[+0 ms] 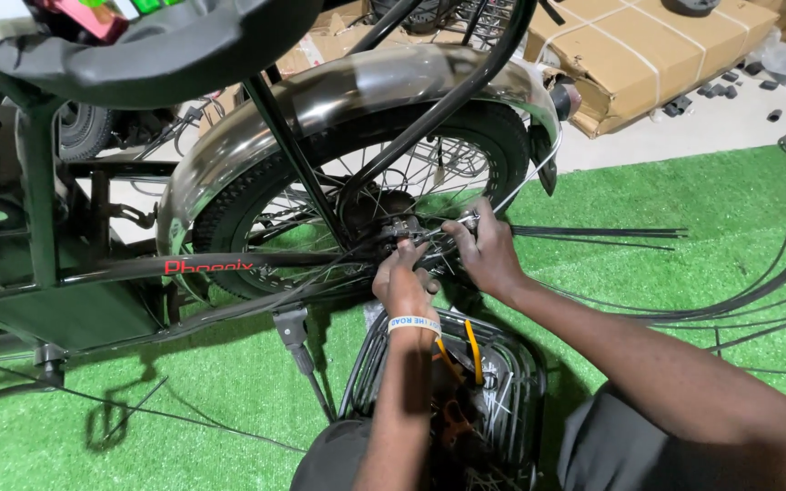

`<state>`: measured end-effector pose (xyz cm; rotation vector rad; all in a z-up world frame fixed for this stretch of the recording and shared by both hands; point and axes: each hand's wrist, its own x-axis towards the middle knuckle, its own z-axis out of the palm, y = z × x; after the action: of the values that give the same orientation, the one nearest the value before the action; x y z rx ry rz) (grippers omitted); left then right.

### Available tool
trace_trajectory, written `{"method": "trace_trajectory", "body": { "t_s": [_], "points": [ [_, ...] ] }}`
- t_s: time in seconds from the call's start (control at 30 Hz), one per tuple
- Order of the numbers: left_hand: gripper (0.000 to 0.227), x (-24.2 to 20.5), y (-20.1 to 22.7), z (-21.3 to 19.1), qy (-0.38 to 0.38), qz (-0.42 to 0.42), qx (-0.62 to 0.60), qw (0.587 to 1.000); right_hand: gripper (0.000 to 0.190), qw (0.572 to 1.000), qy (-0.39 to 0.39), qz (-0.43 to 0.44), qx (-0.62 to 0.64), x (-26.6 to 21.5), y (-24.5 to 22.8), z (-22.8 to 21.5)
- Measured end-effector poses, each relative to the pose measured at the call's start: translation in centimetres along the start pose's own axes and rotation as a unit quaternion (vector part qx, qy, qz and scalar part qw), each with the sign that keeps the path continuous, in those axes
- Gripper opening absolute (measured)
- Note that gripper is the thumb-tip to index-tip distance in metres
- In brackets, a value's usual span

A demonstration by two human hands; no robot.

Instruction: The person uses a wrench to tighten bolts on the front and rear wheels of a bicycle. They then move a basket containing tools to the front of the bike and place it in the handlebar basket.

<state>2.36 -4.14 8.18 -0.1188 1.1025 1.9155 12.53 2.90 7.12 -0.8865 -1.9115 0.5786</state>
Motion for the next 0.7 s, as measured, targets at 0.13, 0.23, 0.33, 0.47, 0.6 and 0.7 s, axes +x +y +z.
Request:
{"method": "trace_trajectory", "body": {
  "t_s": [0.13, 0.23, 0.33, 0.47, 0.6, 0.7],
  "points": [
    [0.028, 0.4, -0.1, -0.1, -0.003, -0.003, 0.009, 1.0, 0.034, 0.986, -0.021, 0.163, -0.035, -0.2, -2.7, -0.3],
    [0.027, 0.6, -0.1, -0.2, -0.001, -0.001, 0.014, 1.0, 0.037, 0.963, -0.024, 0.265, -0.044, -0.2, -2.3, 0.3],
    [0.026, 0.9, -0.3, -0.3, -0.004, 0.0, 0.011, 1.0, 0.041, 0.949, -0.012, 0.312, -0.038, -0.3, -1.8, 1.3],
    [0.023, 1.3, -0.7, -0.5, -0.006, 0.004, 0.011, 1.0, 0.047, 0.928, 0.003, 0.371, -0.026, -0.5, -4.0, 1.4],
    [0.022, 1.2, -0.6, -0.5, -0.002, 0.004, 0.022, 1.0, 0.052, 0.906, 0.02, 0.422, -0.005, -0.6, -3.9, 2.1],
    [0.029, 2.1, -1.4, -0.6, -0.006, 0.004, 0.023, 1.0, 0.058, 0.897, 0.078, 0.432, 0.046, -0.2, -3.2, 3.2]
  ]
}}
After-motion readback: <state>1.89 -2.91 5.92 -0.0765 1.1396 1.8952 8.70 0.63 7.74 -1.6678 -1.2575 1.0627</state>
